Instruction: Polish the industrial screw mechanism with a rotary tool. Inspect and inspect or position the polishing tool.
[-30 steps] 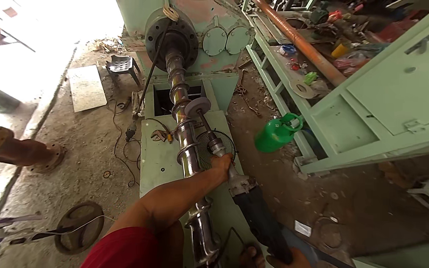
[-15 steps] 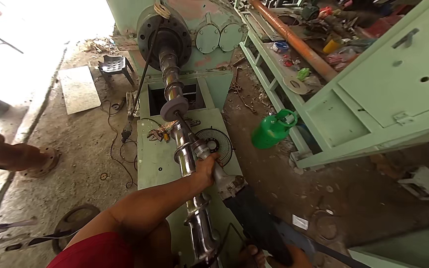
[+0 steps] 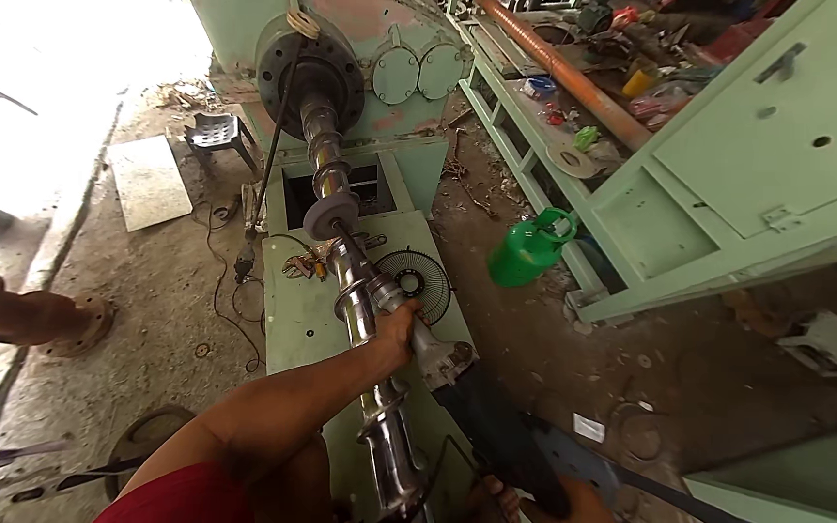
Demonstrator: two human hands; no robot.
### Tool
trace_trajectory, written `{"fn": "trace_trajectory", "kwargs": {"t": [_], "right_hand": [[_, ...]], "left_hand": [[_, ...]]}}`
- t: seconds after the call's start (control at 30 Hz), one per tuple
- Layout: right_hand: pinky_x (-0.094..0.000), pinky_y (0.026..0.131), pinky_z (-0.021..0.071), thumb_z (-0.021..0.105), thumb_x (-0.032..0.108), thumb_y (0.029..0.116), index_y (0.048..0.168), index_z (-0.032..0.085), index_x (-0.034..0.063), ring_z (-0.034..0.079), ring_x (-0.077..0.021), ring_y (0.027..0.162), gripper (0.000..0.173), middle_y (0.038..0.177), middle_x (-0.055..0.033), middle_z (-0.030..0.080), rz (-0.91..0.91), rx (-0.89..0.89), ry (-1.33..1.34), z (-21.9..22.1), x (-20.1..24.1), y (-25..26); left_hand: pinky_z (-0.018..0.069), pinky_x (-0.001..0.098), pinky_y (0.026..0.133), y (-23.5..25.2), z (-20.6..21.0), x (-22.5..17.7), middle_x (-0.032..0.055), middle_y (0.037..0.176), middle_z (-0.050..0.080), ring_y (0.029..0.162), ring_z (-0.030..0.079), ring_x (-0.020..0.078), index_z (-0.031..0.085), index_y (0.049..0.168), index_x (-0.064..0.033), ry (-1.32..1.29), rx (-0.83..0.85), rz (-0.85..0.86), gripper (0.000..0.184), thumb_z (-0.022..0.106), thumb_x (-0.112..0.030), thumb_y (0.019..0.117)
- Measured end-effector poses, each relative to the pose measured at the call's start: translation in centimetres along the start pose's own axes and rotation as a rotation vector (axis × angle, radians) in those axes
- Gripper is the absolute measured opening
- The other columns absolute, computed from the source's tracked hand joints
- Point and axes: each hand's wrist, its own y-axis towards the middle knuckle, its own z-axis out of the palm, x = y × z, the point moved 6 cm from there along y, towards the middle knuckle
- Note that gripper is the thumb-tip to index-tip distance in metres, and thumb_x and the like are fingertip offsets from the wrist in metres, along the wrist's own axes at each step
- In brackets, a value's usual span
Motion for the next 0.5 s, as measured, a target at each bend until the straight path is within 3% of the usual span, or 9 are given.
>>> {"fn": "trace_trajectory", "kwargs": {"t": [0.3,0.4,0.5], "right_hand": [[-0.048,0.068,0.0574,0.082,0.032,0.0817,0.099,0.075,0.0043,0.068,-0.0213,0.068,0.033,0.079,-0.0096,0.071,0.06,-0.013,0.164,0.2,-1.2,1.7],[-0.043,0.056,0.0564,0.083,0.032,0.0806,0.096,0.074,0.0058,0.064,-0.0191,0.056,0.031,0.071,-0.0073,0.069,0.065,-0.009,0.225,0.4,-2.7,2.8],[-0.0392,0.052,0.0549,0.083,0.029,0.0802,0.097,0.074,0.0075,0.061,-0.0172,0.051,0.029,0.068,-0.0056,0.068,0.076,0.017,0.272,0.4,-3.1,3.2]], "left_hand": [[0.0572,0.0323,0.052,2.6,3.7,1.2,0.0117,0.073,0.059,0.056,0.062,0.0197,0.05,0.108,-0.0008,0.024,-0.001,-0.01,0.028,0.07,0.0,0.0892],[0.0566,0.0313,0.052,3.3,4.6,1.6,0.012,0.076,0.059,0.056,0.062,0.0192,0.05,0.111,-0.0001,0.075,-0.019,-0.013,0.029,0.07,0.0,0.0886],[0.0568,0.0318,0.053,3.7,5.0,1.8,0.0125,0.079,0.06,0.058,0.062,0.0195,0.05,0.113,-0.0003,0.097,-0.028,-0.02,0.031,0.07,-0.002,0.0897]]}}
